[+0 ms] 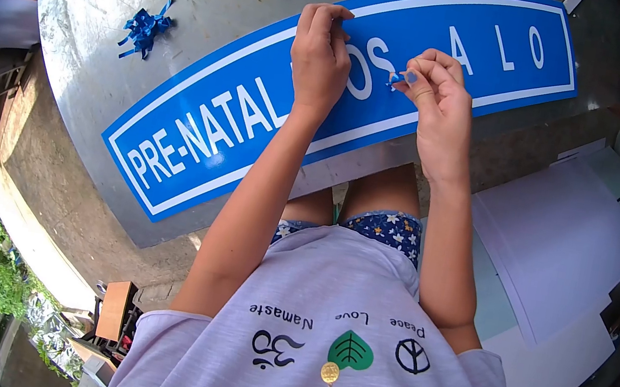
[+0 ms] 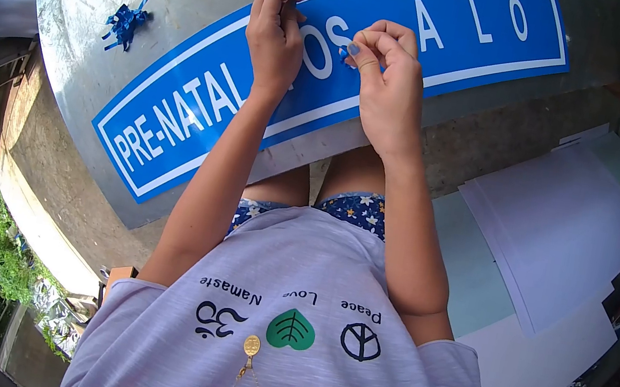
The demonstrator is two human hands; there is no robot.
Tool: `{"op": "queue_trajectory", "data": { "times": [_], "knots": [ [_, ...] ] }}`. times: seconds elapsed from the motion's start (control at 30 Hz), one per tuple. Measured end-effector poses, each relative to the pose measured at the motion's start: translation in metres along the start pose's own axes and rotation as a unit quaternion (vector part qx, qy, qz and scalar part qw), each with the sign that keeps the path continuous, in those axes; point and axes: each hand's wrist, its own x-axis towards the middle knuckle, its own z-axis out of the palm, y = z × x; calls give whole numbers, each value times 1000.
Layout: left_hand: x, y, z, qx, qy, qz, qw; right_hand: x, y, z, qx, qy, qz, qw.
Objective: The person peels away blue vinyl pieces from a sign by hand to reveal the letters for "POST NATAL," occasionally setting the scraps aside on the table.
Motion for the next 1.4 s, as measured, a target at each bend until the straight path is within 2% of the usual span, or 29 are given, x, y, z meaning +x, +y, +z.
{"op": "queue_trajectory", "data": {
  "times": [0.37, 0.63, 0.9, 1.0, 1.17, 1.33, 1.4],
  "knots": [
    [0, 1, -1, -3, -2, 2, 1000, 22, -11, 4, 40, 57, 138, 988],
    [0, 1, -1, -4, -2, 3, 1000, 28, -11, 5, 94, 62, 173, 978],
    [0, 2, -1, -10, 2, -6, 1000, 37, -22, 10, 102, 79, 135, 982],
    [0, 3, -1, -6, -4, -12, 1000, 37, -26, 13, 58, 93, 109, 988],
    [1, 4, -2, 3, -18, -16, 1000, 35, -37, 8, 69, 130, 23, 989],
    [2, 6, -4, 7, -15, 5, 1000, 20, -63, -7, 122, 122, -21, 985],
    [1, 10, -6, -45, -1, -13, 999, 6, -76, -15, 140, 129, -39, 981]
  ]
}}
